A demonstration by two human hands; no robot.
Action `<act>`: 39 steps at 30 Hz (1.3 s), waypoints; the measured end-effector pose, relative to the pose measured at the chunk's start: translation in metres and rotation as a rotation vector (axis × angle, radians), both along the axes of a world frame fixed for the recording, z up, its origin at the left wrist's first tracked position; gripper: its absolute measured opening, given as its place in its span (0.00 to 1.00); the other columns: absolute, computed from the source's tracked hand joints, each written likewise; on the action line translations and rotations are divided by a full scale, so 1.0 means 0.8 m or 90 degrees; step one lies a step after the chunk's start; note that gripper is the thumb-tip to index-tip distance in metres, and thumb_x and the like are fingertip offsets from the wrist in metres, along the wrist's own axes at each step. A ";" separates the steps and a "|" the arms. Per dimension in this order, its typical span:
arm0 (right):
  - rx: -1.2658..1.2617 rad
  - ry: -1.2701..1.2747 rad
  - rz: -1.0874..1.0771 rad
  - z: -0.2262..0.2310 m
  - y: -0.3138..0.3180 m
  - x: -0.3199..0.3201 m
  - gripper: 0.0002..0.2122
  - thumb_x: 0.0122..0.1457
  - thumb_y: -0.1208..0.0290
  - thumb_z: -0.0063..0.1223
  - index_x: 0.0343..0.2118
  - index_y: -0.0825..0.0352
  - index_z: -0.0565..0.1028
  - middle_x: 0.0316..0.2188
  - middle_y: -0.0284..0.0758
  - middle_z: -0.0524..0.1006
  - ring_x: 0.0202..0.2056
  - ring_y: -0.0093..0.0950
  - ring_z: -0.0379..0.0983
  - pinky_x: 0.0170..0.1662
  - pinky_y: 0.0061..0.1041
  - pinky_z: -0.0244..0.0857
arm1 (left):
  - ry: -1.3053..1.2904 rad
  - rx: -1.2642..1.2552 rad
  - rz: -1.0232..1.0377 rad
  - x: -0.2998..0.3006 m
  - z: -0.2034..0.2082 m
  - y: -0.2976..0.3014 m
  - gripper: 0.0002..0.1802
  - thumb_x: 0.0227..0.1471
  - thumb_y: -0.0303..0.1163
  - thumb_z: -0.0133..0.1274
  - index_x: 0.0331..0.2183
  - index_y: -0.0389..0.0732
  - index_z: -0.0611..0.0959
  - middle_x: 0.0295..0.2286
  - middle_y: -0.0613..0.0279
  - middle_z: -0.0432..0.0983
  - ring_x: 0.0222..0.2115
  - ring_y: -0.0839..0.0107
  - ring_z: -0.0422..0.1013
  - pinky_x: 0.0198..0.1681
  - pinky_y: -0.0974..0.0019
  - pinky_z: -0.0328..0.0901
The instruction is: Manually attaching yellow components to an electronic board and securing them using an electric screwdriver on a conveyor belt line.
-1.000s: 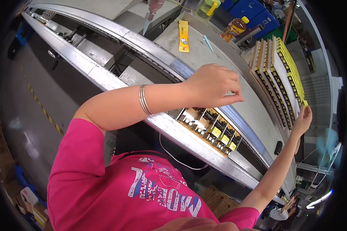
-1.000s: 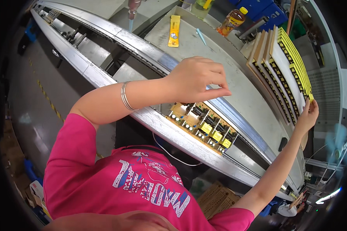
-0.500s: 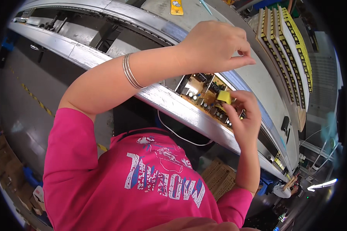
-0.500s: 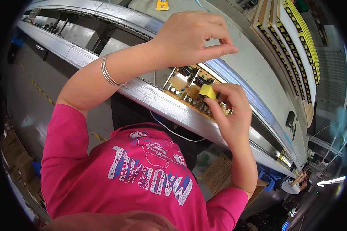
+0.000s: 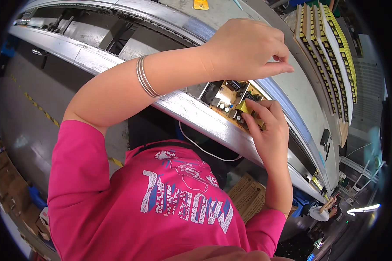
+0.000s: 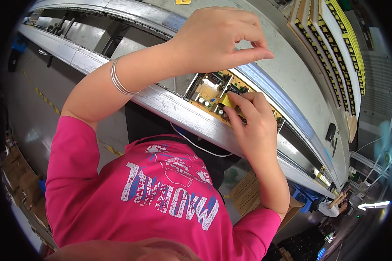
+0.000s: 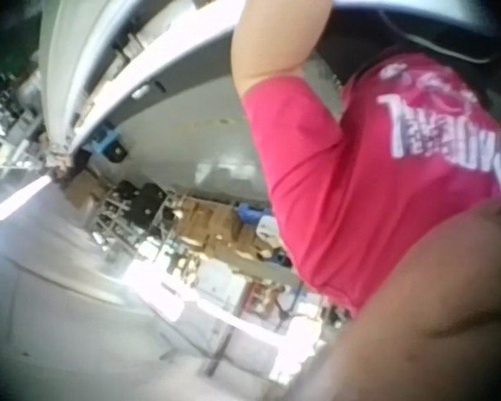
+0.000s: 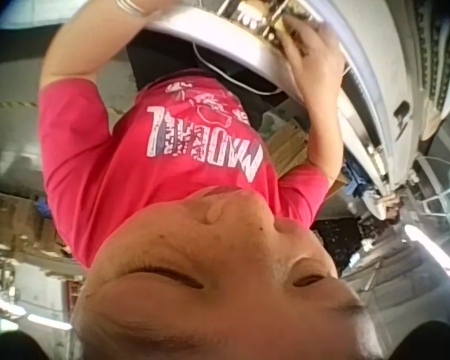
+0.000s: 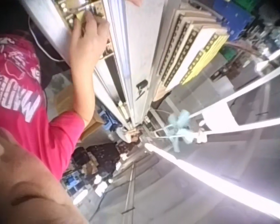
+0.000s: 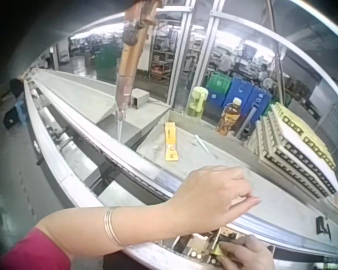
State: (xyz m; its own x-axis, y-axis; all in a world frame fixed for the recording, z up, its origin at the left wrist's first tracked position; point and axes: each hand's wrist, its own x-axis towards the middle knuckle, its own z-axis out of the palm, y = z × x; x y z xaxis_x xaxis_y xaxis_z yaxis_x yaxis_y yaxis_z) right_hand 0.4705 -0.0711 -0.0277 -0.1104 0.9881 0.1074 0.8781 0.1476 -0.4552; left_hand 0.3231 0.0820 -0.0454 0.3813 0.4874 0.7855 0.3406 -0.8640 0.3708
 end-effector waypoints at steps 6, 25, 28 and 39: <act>-0.068 0.039 0.016 0.023 -0.001 0.024 0.13 0.53 0.78 0.64 0.43 0.69 0.82 0.35 0.34 0.77 0.31 0.26 0.71 0.38 0.23 0.66 | -0.002 -0.041 -0.038 0.011 0.007 -0.004 0.13 0.55 0.44 0.61 0.23 0.48 0.85 0.25 0.77 0.75 0.20 0.74 0.66 0.24 0.70 0.59; 0.200 -0.196 -0.399 0.124 0.180 0.405 0.20 0.61 0.63 0.58 0.54 0.67 0.77 0.47 0.38 0.80 0.47 0.31 0.77 0.50 0.27 0.69 | 0.030 -0.121 -0.055 0.026 0.032 -0.003 0.11 0.55 0.38 0.61 0.24 0.47 0.84 0.25 0.77 0.74 0.20 0.76 0.63 0.24 0.72 0.57; 0.303 -0.250 -0.393 0.112 0.163 0.406 0.19 0.61 0.62 0.59 0.52 0.67 0.78 0.43 0.37 0.82 0.42 0.29 0.79 0.48 0.24 0.70 | 0.029 -0.116 -0.055 0.028 0.031 -0.002 0.11 0.55 0.38 0.61 0.23 0.47 0.84 0.25 0.77 0.74 0.20 0.76 0.62 0.24 0.72 0.57; 0.152 0.201 -0.131 0.039 0.023 0.100 0.14 0.56 0.78 0.62 0.47 0.67 0.78 0.37 0.32 0.79 0.33 0.22 0.73 0.39 0.19 0.67 | -0.024 -0.023 -0.025 0.022 -0.011 0.032 0.16 0.57 0.44 0.57 0.22 0.46 0.83 0.23 0.74 0.74 0.20 0.72 0.67 0.24 0.69 0.60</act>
State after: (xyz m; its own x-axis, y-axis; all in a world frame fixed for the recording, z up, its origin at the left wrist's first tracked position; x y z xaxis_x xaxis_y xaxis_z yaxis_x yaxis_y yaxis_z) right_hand 0.5502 -0.0524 0.0038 0.1601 0.9295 0.3321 0.7236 0.1183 -0.6800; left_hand 0.3408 0.1072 -0.0545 0.3705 0.5006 0.7824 0.2921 -0.8624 0.4135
